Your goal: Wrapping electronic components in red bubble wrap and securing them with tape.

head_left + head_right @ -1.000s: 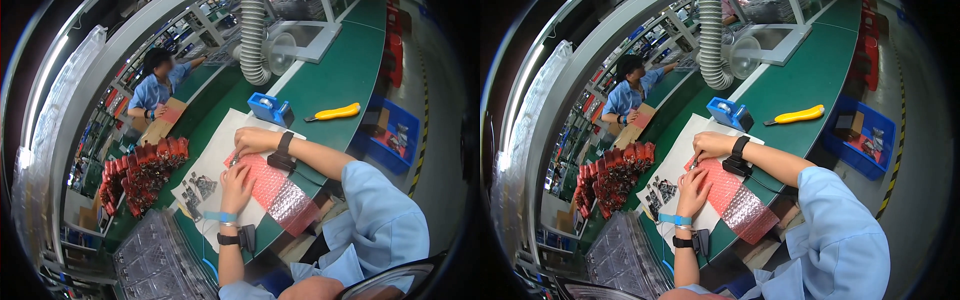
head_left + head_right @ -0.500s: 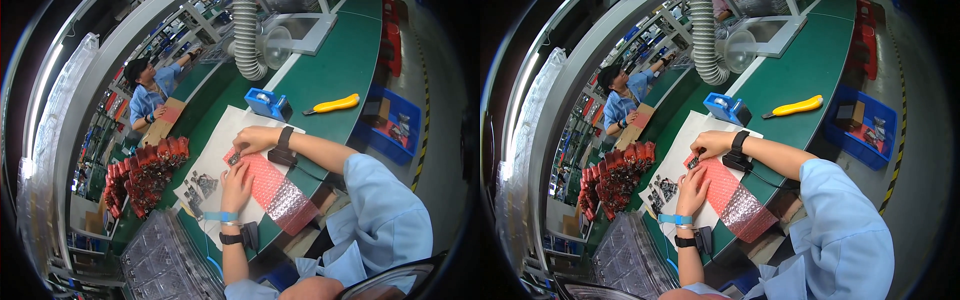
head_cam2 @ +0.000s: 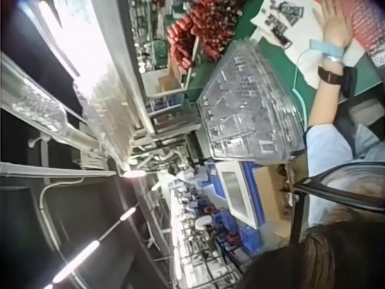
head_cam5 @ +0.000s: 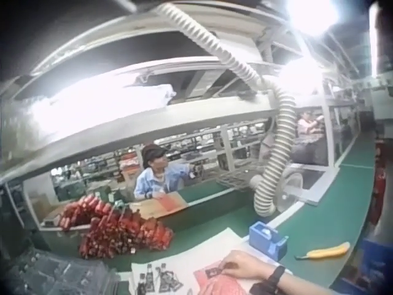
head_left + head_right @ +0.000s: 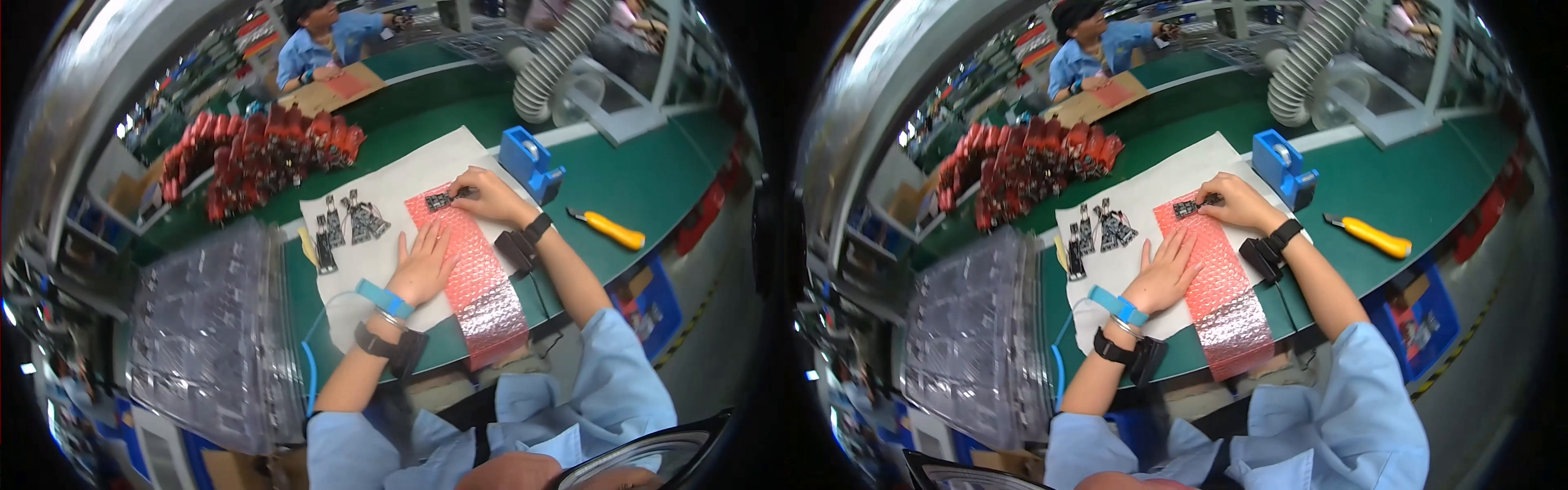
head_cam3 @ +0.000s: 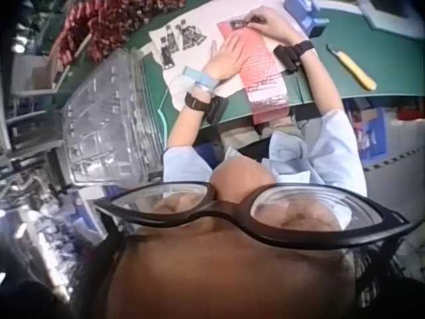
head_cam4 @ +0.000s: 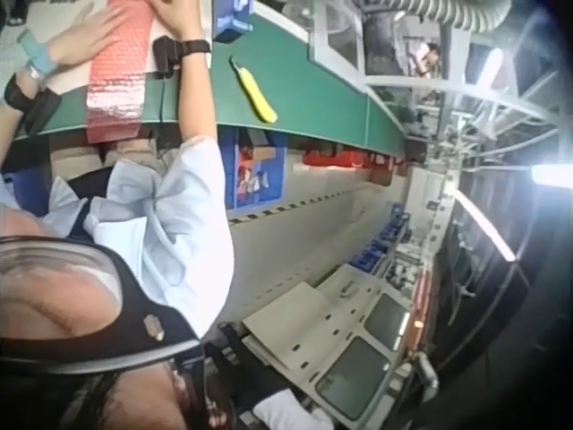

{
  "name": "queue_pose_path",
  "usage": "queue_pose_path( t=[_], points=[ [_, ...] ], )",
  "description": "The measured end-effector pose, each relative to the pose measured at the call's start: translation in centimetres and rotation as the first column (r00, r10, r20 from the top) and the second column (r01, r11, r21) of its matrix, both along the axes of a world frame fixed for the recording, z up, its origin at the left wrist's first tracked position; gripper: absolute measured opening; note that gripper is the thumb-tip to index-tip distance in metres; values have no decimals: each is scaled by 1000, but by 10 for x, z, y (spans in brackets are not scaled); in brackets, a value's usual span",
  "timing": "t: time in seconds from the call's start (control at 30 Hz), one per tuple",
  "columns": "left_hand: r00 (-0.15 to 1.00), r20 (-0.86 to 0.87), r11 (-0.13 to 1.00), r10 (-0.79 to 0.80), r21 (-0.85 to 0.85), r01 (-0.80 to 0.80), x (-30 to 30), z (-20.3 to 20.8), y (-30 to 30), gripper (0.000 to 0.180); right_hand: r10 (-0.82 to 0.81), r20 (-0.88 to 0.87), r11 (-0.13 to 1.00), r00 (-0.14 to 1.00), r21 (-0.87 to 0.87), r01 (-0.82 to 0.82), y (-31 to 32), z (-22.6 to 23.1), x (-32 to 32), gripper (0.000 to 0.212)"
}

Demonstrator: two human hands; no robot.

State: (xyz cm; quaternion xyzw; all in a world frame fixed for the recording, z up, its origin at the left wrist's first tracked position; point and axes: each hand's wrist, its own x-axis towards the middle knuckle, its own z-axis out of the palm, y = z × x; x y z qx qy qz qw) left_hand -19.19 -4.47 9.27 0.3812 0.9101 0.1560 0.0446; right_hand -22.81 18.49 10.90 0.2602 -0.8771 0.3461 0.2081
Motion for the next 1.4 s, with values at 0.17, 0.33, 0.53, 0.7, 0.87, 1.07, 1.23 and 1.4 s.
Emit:
queue_pose_path(
  t=[0.17,0.33,0.53,0.7,0.87,1.07,1.23,1.4],
  points=[
    [1000,-3,995,-27,92,27,1,-4,-4,61,17,92,999,996,41,-20,-16,7,-4,13],
    [997,-64,991,-38,129,46,2,-10,-4,58,32,128,999,991,4,-33,-29,6,-9,10],
    [984,-164,944,-74,308,122,-16,2,0,41,88,145,996,986,-22,-85,-21,0,-14,12],
    [959,-142,830,246,541,-133,-57,-4,8,19,76,256,996,964,-58,-64,-16,-3,-16,12],
    [914,-65,815,399,483,-322,-80,-10,18,15,62,276,996,959,44,-77,-12,1,-20,17],
    [904,-1,850,428,339,-402,-85,9,22,15,59,396,985,917,-175,12,-13,10,-19,27],
    [927,150,877,344,303,-374,-93,17,11,21,-21,431,998,902,62,-7,-2,16,-40,29],
    [903,246,892,353,203,-404,-109,22,17,33,-1,559,982,829,157,-105,1,23,-60,29]
  ],
)
